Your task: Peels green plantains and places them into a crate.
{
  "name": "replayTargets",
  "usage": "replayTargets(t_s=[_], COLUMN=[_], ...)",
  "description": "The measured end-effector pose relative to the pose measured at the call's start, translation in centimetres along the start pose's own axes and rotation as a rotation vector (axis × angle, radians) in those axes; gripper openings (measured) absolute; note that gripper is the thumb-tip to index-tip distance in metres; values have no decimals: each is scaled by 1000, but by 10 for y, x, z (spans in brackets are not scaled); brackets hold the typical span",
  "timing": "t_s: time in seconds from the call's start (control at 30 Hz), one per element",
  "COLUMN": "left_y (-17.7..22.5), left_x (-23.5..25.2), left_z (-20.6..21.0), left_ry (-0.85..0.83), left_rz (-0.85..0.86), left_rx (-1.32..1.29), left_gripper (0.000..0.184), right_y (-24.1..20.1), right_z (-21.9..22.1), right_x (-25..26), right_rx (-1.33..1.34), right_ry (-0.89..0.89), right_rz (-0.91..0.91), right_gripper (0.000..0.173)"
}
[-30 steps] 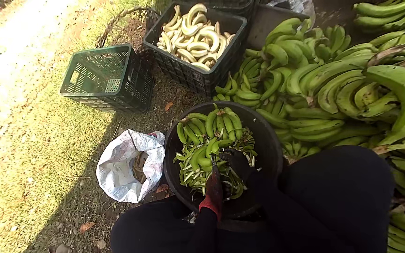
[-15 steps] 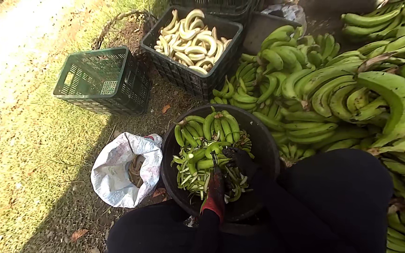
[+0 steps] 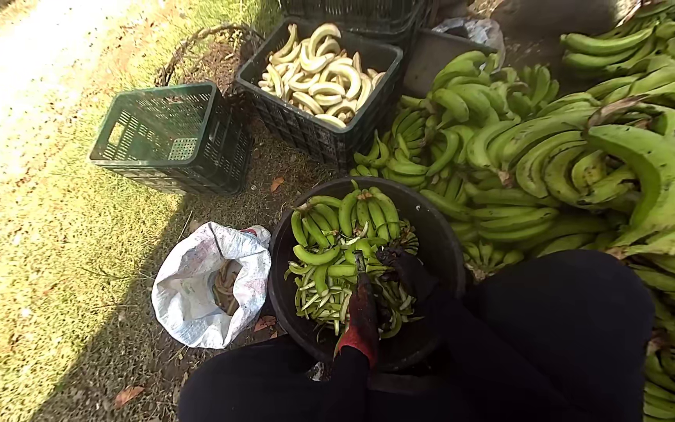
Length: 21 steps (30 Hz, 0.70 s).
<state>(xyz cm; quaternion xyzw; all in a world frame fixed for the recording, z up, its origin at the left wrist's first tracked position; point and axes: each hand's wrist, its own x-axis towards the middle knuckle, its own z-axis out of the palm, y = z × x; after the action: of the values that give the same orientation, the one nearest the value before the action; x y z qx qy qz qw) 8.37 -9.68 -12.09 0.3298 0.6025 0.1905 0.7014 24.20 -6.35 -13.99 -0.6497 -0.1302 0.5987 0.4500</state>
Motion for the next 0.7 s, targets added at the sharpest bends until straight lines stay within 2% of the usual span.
replayTargets(t_s=[0.2,0.37,0.7], left_y=[-6,22,47], left_x=[-9,-11,-18], left_z=[-8,-16,-16], left_ry=[-43,-128,-119], left_rz=[60,-91,-151], left_rx=[53,189,364], left_gripper=[66,74,71], right_y=[15,15,22], right_z=[-21,-34,-45], right_x=[13,-2,-4], right_rx=[50,-9,-128], right_ry=[-8,-90,-179], right_rz=[0,14,-57], right_gripper=[50,43,34])
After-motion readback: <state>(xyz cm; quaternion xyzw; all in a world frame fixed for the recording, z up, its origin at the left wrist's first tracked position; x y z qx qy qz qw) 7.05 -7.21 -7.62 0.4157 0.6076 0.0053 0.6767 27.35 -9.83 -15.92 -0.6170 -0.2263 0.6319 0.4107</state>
